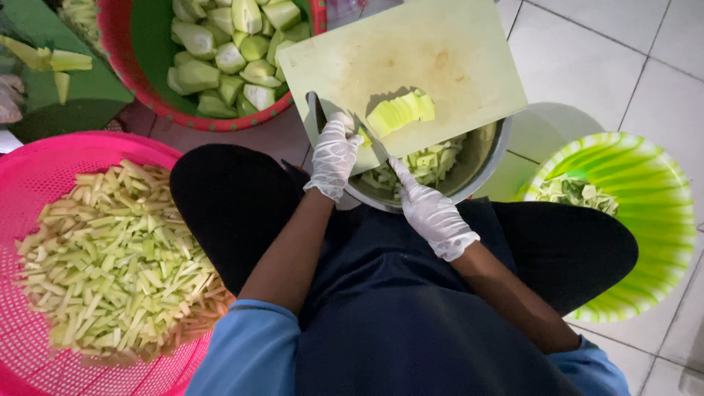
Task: Slicing vegetables into thin strips using a knife and a cutting board while sitting on the floor.
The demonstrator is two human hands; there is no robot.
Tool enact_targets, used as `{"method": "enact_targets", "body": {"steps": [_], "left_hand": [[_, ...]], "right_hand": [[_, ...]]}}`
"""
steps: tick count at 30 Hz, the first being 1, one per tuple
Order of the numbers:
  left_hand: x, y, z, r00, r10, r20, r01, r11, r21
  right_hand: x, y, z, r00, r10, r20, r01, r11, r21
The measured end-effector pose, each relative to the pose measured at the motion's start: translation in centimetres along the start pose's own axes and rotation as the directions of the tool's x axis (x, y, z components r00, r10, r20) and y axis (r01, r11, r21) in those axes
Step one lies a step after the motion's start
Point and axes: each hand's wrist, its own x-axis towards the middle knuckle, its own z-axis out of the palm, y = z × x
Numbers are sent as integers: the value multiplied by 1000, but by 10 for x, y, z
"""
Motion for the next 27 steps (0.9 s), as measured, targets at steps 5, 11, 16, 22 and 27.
{"method": "enact_targets", "body": {"steps": [5,11,16,22,27], "left_hand": [[-6,12,-5,1000,7,-15,-7,1000,-11],[3,2,6,991,-114,70,130,952,-278],[-7,13,-5,993,-111,26,113,989,-100],[-6,3,0,986,158,-53,-146,971,187],[2,-6,4,946,320,-44,-297,915,274]], "right_hand": [[17,4,11,998,20,62,-28,992,123],[31,37,42,1000,-28,-8,24,653,757],[39,56,47,998,-55,-43,70,768,637],[39,56,45,995,-28,-97,93,626,774],[35,52,37,992,-19,-125,120,440,890]]}}
